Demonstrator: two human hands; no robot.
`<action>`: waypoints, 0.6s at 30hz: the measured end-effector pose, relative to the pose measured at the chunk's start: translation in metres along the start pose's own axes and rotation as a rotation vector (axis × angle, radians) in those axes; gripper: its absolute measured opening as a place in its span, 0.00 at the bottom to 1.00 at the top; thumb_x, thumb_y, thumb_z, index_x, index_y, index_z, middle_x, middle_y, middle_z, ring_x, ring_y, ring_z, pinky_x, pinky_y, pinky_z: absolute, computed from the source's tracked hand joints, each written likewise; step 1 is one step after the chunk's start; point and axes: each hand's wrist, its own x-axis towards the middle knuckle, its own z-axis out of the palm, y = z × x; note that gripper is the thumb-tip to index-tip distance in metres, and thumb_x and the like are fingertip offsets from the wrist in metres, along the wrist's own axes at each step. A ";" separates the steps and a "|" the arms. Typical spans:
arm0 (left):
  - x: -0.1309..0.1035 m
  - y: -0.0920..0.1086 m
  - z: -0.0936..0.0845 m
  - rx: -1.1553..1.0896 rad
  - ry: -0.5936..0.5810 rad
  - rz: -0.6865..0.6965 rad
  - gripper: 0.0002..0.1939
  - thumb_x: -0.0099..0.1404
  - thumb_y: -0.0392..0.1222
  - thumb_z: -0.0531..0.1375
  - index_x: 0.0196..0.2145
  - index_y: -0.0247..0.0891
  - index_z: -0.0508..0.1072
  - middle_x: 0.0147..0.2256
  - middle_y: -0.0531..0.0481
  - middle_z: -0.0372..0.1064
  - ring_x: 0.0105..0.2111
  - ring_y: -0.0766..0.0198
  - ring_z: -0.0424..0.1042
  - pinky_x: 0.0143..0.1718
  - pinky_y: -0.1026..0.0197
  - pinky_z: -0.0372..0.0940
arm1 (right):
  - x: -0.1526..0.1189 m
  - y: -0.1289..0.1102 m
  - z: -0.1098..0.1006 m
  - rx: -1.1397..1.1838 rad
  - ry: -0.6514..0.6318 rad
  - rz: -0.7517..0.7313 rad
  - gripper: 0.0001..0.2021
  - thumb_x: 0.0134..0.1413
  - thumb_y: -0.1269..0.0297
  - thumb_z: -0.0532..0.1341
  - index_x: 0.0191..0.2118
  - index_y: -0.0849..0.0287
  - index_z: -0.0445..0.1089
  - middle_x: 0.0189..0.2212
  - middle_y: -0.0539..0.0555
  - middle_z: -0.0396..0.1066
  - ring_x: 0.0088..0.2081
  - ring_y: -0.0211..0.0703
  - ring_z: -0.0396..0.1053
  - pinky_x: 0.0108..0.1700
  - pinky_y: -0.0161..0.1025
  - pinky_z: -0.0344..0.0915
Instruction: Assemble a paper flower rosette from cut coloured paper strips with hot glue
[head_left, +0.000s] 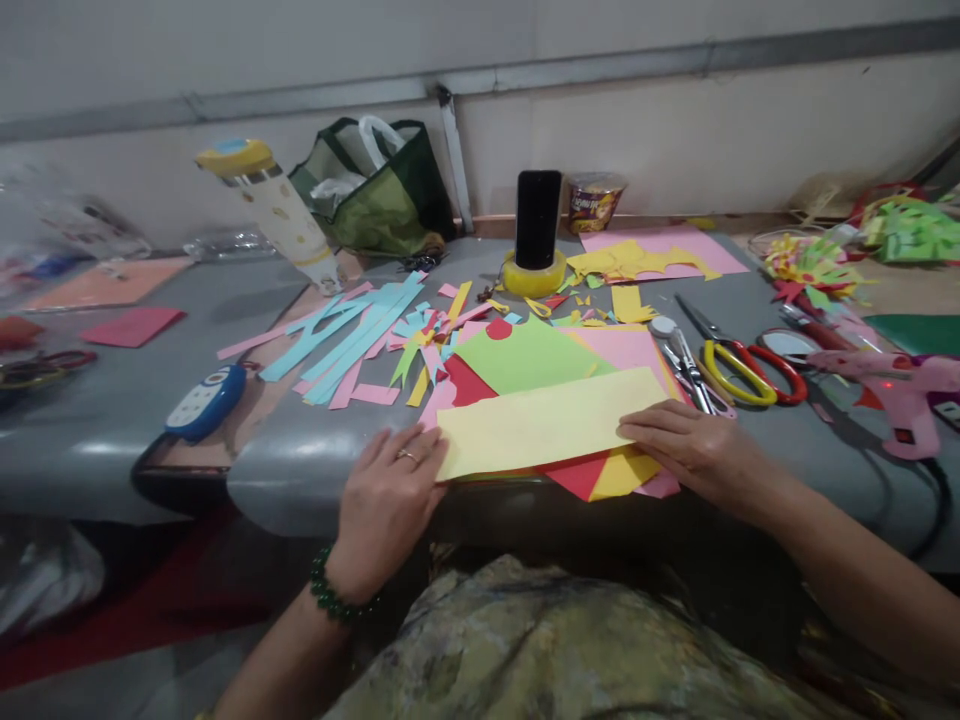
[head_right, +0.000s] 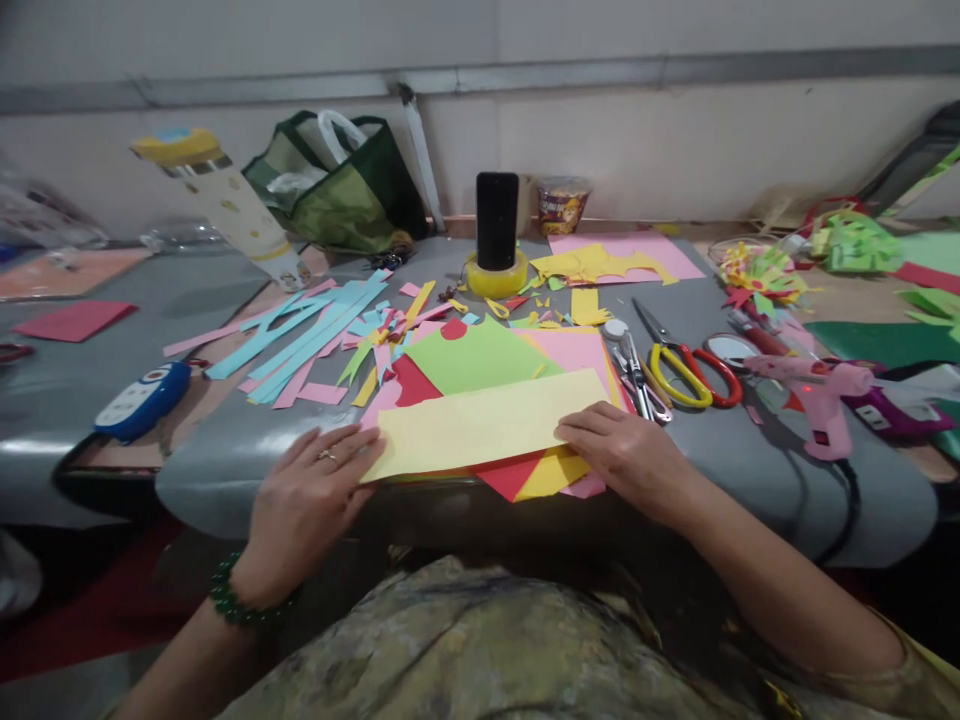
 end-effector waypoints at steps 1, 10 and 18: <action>-0.003 -0.002 -0.004 0.028 -0.008 -0.054 0.14 0.69 0.33 0.52 0.43 0.33 0.78 0.44 0.37 0.79 0.44 0.45 0.77 0.46 0.43 0.69 | 0.001 0.000 -0.001 -0.005 -0.005 -0.008 0.18 0.65 0.75 0.48 0.43 0.57 0.76 0.39 0.57 0.80 0.39 0.45 0.77 0.38 0.39 0.76; 0.008 0.022 -0.009 -0.240 0.064 0.007 0.13 0.73 0.44 0.55 0.44 0.34 0.76 0.43 0.40 0.79 0.43 0.53 0.76 0.44 0.52 0.72 | -0.001 0.002 -0.003 0.054 -0.085 0.024 0.16 0.64 0.74 0.51 0.44 0.57 0.75 0.40 0.57 0.80 0.41 0.45 0.77 0.39 0.38 0.76; 0.015 0.028 0.006 -0.372 0.129 -0.029 0.13 0.73 0.34 0.52 0.38 0.35 0.77 0.35 0.46 0.80 0.34 0.61 0.77 0.36 0.60 0.73 | -0.003 0.003 0.000 0.176 -0.059 0.104 0.18 0.69 0.67 0.50 0.43 0.55 0.78 0.41 0.56 0.80 0.43 0.44 0.77 0.41 0.38 0.77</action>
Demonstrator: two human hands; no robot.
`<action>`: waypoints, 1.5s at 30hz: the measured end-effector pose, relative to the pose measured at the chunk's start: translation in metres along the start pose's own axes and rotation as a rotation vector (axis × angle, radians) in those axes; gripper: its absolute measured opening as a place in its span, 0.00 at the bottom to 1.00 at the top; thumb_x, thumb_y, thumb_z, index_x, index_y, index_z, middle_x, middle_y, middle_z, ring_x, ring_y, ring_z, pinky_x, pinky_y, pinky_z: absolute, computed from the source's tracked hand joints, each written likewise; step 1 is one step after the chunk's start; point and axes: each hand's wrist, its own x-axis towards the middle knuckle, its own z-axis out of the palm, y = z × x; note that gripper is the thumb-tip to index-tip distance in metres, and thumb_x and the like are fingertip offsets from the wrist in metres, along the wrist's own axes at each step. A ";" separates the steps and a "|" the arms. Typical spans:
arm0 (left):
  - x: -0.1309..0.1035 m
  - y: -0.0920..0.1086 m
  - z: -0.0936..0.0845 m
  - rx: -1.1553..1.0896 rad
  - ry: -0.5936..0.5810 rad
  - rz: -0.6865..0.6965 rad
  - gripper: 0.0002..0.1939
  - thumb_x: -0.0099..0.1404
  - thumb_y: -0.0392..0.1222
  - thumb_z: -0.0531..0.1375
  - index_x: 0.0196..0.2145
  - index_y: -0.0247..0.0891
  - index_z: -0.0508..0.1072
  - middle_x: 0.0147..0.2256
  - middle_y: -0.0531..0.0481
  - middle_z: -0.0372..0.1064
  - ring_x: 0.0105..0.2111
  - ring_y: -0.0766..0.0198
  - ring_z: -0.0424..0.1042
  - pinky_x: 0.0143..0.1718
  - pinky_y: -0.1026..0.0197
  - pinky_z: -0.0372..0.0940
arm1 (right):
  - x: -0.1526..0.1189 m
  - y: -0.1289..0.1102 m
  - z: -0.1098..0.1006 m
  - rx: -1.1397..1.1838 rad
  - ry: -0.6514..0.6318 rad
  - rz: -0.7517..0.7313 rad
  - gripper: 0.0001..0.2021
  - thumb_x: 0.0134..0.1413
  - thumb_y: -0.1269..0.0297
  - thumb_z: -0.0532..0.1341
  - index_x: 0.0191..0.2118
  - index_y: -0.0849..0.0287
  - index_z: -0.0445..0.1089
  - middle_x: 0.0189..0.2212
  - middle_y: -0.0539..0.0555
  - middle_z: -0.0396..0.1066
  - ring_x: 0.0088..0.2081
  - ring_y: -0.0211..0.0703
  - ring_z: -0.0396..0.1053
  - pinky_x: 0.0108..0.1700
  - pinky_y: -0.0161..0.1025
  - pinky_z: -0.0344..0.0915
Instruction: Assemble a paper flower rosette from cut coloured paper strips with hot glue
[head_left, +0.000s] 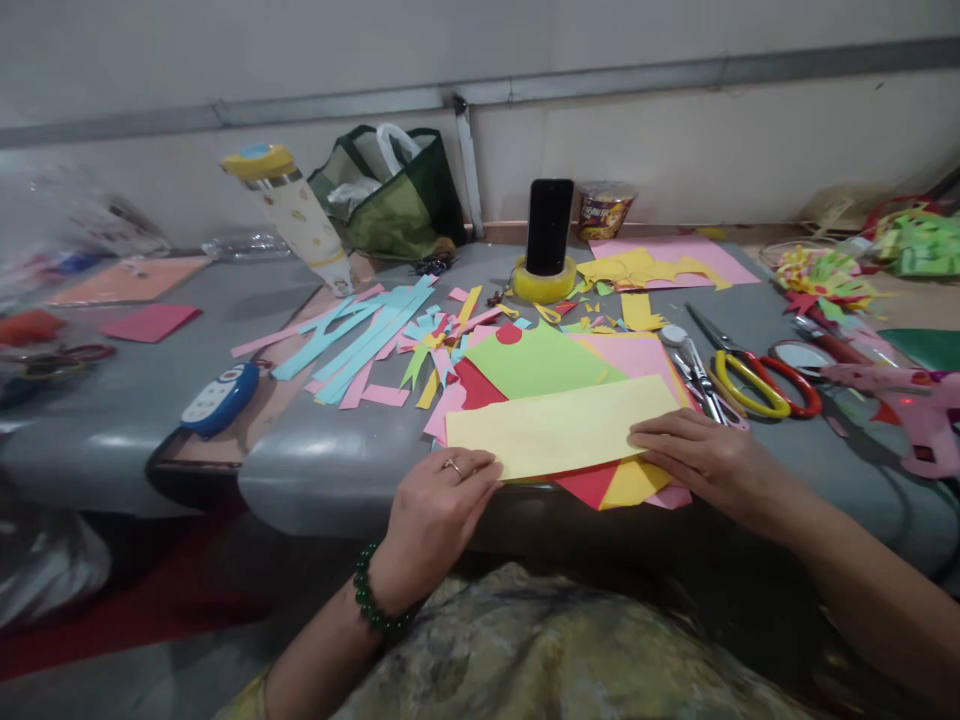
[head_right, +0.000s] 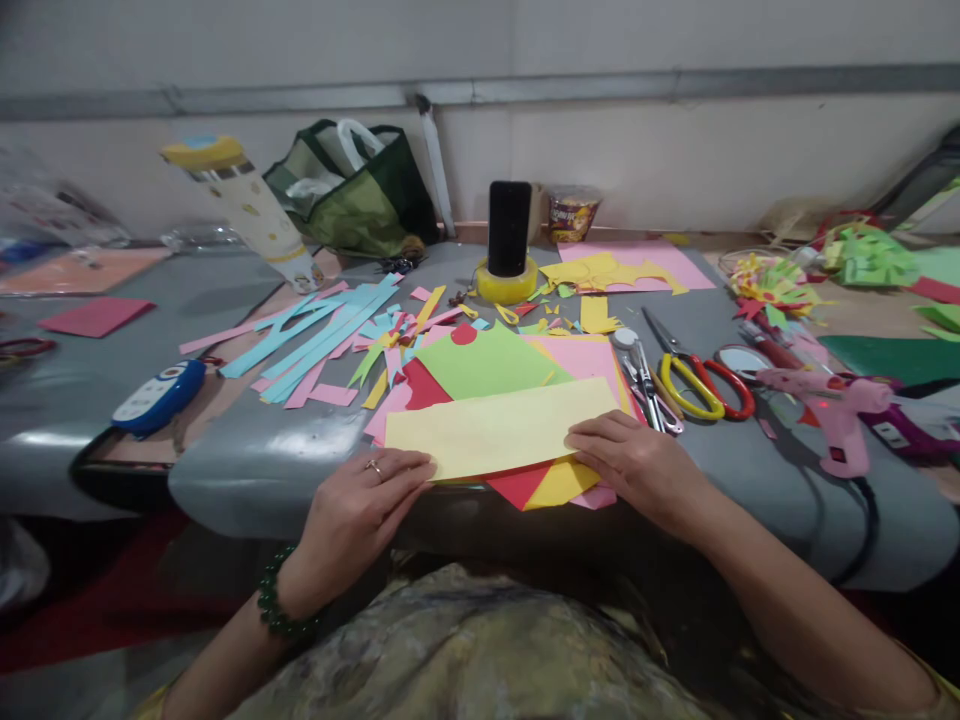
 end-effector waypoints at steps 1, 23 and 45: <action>-0.001 -0.001 -0.001 -0.009 -0.004 -0.011 0.13 0.73 0.34 0.53 0.38 0.36 0.78 0.36 0.46 0.80 0.34 0.61 0.77 0.36 0.60 0.73 | -0.001 0.002 0.001 0.024 0.006 0.020 0.17 0.70 0.65 0.50 0.43 0.54 0.78 0.41 0.56 0.80 0.43 0.44 0.78 0.41 0.38 0.77; 0.002 -0.020 -0.007 -0.327 -0.091 -0.419 0.15 0.70 0.47 0.55 0.28 0.41 0.74 0.31 0.50 0.79 0.32 0.61 0.78 0.35 0.62 0.71 | 0.007 0.022 -0.013 0.523 -0.063 0.490 0.30 0.53 0.31 0.59 0.31 0.55 0.82 0.36 0.59 0.81 0.37 0.48 0.78 0.40 0.41 0.74; 0.019 -0.026 -0.003 -0.312 -0.109 -0.675 0.10 0.62 0.49 0.57 0.27 0.42 0.70 0.23 0.55 0.71 0.22 0.64 0.68 0.24 0.63 0.62 | 0.025 0.032 -0.017 0.480 -0.136 0.701 0.33 0.44 0.26 0.59 0.25 0.58 0.73 0.21 0.51 0.68 0.24 0.38 0.61 0.25 0.35 0.56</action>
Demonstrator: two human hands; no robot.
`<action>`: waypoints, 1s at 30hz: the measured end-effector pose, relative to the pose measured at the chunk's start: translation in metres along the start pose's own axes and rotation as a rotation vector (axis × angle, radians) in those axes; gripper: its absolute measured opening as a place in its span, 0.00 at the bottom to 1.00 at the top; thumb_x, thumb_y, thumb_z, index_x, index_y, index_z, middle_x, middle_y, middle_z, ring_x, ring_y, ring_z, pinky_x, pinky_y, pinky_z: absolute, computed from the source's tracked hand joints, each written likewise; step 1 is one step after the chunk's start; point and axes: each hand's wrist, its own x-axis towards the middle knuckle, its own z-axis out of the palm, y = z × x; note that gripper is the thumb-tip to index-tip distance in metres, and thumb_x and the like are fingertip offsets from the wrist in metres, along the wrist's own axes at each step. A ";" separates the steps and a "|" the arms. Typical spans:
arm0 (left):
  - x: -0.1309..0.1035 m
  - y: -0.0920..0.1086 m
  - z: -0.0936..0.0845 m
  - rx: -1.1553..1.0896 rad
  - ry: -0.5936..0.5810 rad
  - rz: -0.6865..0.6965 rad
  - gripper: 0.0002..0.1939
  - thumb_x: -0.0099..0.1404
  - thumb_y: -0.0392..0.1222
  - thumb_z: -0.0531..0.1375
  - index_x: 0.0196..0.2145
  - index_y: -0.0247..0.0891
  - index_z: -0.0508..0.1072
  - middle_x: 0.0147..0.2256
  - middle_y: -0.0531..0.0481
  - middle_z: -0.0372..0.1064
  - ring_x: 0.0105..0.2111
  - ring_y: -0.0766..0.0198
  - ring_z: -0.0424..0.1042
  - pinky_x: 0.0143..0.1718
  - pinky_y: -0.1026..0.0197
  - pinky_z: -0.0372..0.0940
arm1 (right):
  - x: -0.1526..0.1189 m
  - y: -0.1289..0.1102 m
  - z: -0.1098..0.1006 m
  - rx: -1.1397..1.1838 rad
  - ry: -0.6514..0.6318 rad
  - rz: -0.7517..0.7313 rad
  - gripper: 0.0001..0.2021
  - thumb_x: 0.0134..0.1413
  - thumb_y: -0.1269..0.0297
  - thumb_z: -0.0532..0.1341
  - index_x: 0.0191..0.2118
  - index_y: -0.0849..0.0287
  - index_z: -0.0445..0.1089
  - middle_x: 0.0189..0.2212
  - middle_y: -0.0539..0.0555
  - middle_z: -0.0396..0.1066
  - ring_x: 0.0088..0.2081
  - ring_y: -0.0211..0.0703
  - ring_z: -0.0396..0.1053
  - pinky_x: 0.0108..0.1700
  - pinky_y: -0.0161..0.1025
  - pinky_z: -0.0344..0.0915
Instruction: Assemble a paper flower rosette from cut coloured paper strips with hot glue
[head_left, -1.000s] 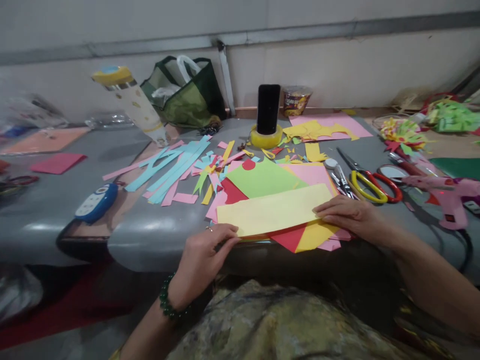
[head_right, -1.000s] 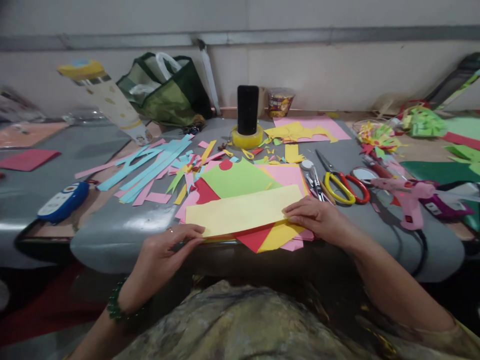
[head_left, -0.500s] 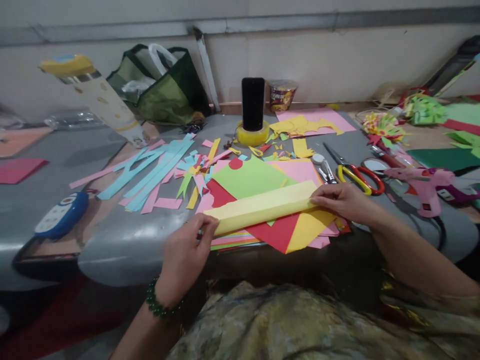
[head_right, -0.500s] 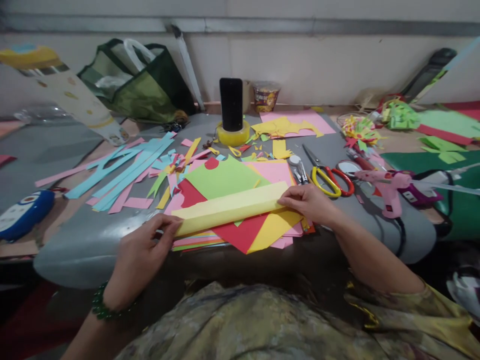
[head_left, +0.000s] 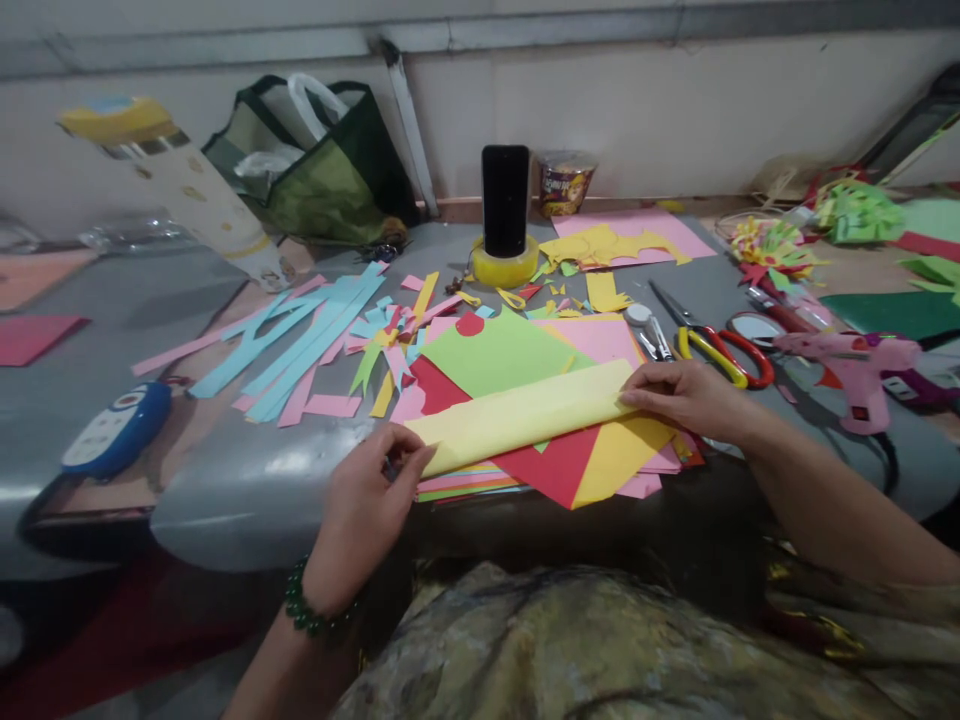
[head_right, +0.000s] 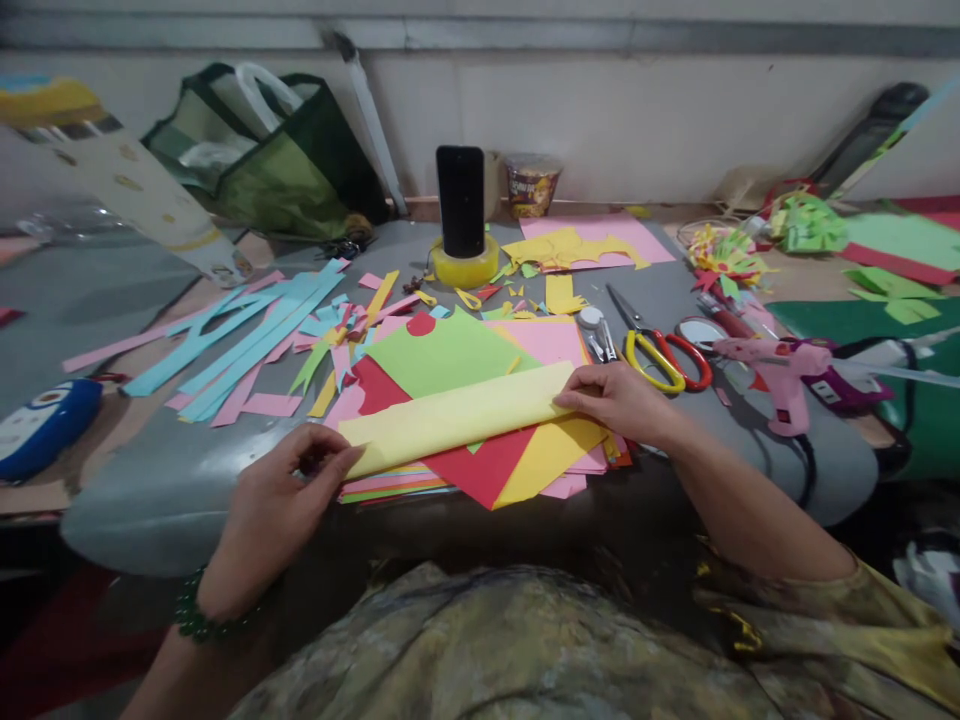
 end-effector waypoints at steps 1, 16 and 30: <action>0.000 0.000 -0.001 -0.002 0.006 0.013 0.10 0.62 0.49 0.57 0.29 0.42 0.71 0.25 0.54 0.73 0.24 0.63 0.70 0.26 0.63 0.63 | 0.000 0.000 0.000 -0.011 -0.003 -0.005 0.34 0.44 0.26 0.58 0.25 0.58 0.72 0.20 0.51 0.67 0.24 0.38 0.60 0.24 0.35 0.56; -0.012 -0.013 -0.010 0.091 -0.083 0.294 0.10 0.68 0.45 0.56 0.32 0.45 0.76 0.30 0.53 0.78 0.33 0.58 0.76 0.37 0.56 0.68 | -0.022 0.005 -0.007 -0.012 -0.033 -0.211 0.28 0.55 0.33 0.58 0.30 0.55 0.78 0.33 0.58 0.79 0.35 0.46 0.76 0.38 0.40 0.73; 0.005 -0.002 -0.005 0.080 -0.081 0.101 0.13 0.68 0.51 0.52 0.32 0.42 0.70 0.27 0.52 0.76 0.24 0.62 0.73 0.25 0.63 0.65 | -0.020 0.003 -0.005 -0.155 0.131 -0.129 0.29 0.56 0.32 0.54 0.27 0.56 0.72 0.21 0.52 0.73 0.24 0.40 0.67 0.25 0.36 0.62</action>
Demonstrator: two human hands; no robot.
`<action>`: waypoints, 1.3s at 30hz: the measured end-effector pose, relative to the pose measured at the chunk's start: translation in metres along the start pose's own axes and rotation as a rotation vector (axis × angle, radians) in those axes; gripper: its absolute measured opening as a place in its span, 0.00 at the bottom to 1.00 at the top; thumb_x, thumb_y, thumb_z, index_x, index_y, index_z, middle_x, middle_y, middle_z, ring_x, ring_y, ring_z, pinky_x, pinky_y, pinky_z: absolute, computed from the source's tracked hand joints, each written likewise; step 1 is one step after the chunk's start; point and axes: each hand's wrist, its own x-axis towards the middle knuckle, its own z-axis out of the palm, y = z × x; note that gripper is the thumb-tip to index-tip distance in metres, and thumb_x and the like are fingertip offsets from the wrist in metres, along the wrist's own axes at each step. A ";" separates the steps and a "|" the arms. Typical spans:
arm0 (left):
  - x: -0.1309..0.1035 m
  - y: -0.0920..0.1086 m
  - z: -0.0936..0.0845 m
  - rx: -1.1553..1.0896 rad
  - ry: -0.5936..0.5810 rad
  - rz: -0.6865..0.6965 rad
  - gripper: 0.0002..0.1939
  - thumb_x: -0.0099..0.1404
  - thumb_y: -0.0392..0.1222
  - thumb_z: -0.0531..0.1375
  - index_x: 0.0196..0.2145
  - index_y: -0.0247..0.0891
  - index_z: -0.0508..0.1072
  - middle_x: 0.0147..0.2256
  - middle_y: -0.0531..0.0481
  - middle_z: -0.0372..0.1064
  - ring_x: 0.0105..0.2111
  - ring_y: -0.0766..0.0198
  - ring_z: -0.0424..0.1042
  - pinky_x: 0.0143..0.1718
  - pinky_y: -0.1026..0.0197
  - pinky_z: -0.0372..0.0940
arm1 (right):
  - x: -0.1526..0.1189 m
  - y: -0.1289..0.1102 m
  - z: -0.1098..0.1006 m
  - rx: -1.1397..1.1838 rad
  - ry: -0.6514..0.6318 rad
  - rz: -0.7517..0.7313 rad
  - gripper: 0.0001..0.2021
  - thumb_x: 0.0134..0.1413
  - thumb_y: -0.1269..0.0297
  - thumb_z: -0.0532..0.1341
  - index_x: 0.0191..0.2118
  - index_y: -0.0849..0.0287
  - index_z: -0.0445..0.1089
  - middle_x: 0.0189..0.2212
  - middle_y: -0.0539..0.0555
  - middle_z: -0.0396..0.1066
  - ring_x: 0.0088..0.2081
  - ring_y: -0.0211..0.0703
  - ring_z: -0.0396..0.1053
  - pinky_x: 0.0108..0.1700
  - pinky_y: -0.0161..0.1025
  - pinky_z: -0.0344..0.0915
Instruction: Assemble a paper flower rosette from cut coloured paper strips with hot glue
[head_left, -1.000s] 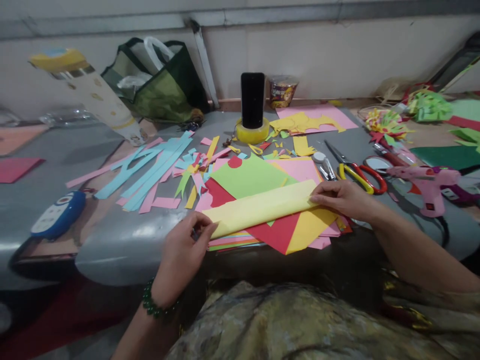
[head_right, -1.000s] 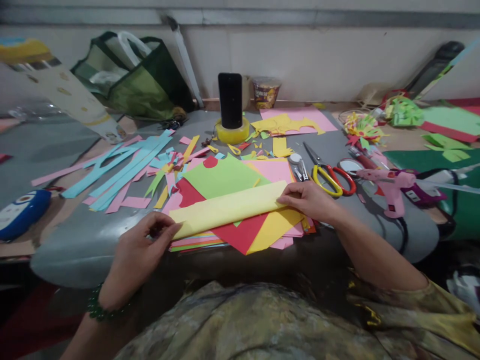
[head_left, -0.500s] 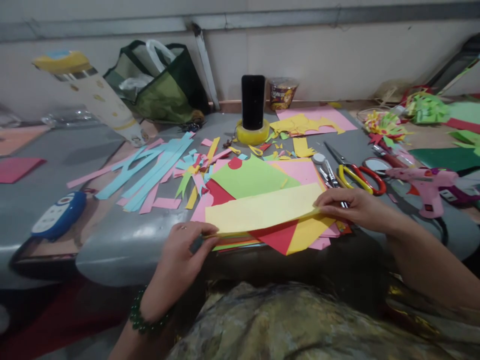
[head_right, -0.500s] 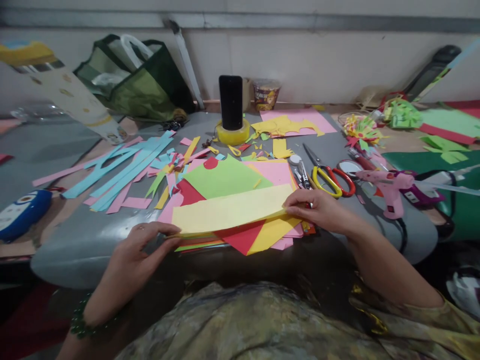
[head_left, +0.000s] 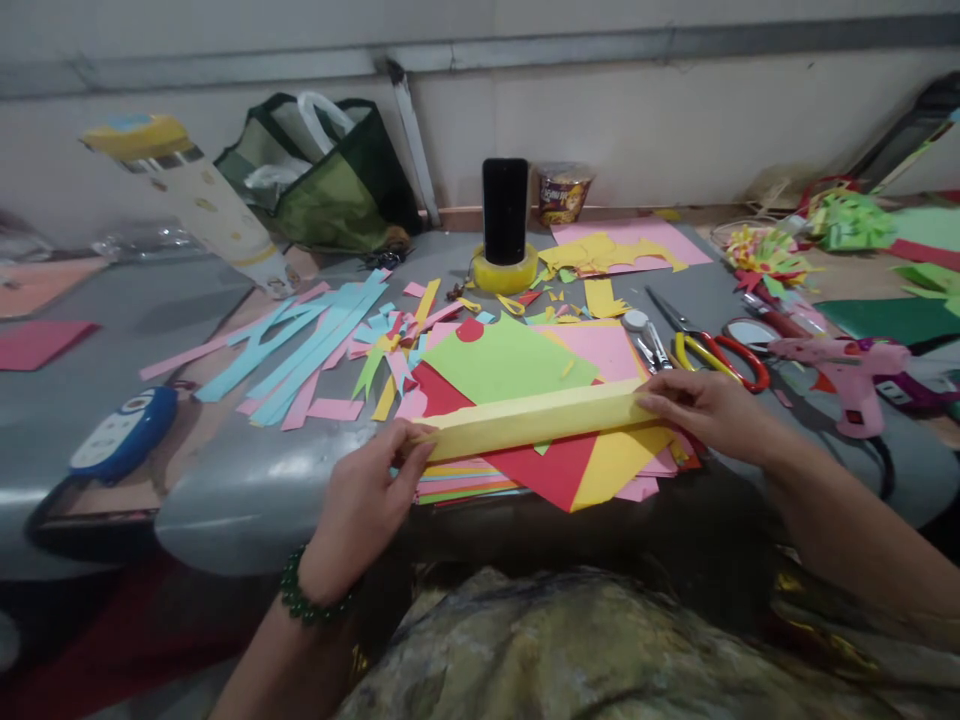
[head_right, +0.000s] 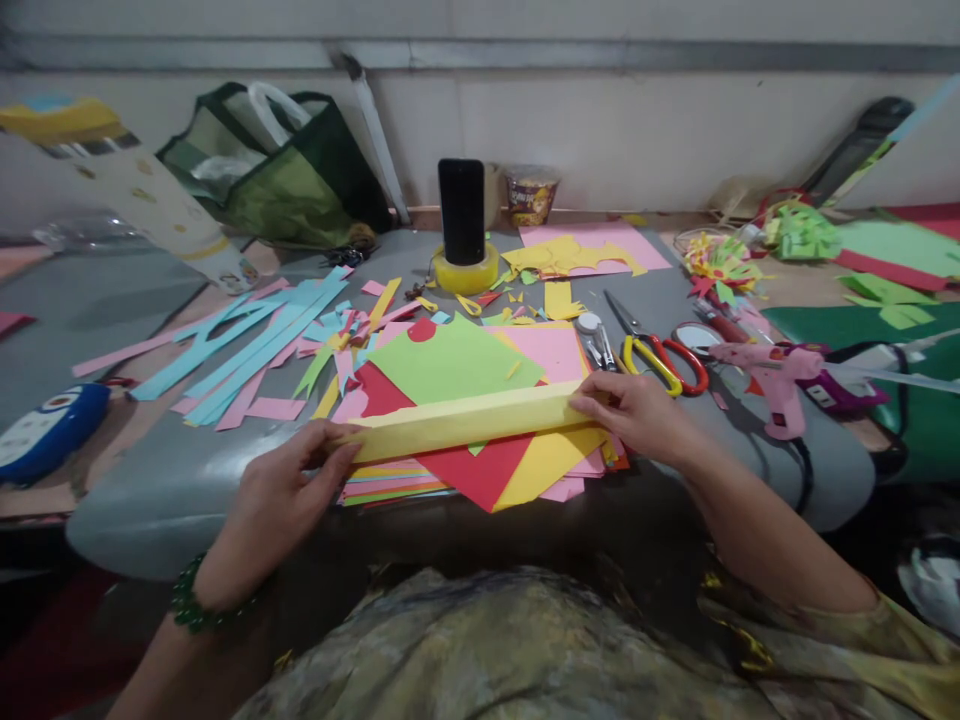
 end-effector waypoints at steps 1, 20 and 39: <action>0.004 0.000 0.001 0.038 0.003 -0.016 0.13 0.67 0.51 0.52 0.31 0.43 0.69 0.26 0.52 0.75 0.23 0.62 0.72 0.25 0.63 0.64 | 0.004 0.001 0.001 -0.007 0.010 0.018 0.30 0.55 0.32 0.54 0.26 0.56 0.71 0.21 0.52 0.72 0.23 0.40 0.66 0.24 0.36 0.61; 0.022 -0.008 0.014 0.324 -0.045 0.039 0.08 0.67 0.41 0.52 0.28 0.43 0.61 0.29 0.49 0.67 0.29 0.57 0.70 0.28 0.60 0.62 | 0.028 0.016 0.014 -0.210 0.021 0.049 0.14 0.57 0.51 0.58 0.27 0.54 0.71 0.28 0.55 0.72 0.30 0.46 0.69 0.31 0.40 0.64; 0.028 -0.005 0.011 0.155 -0.145 -0.042 0.08 0.63 0.45 0.48 0.26 0.45 0.57 0.24 0.50 0.64 0.27 0.55 0.68 0.30 0.56 0.65 | 0.030 0.015 0.013 -0.177 -0.019 0.072 0.13 0.55 0.52 0.58 0.28 0.56 0.71 0.28 0.55 0.71 0.30 0.44 0.67 0.30 0.38 0.60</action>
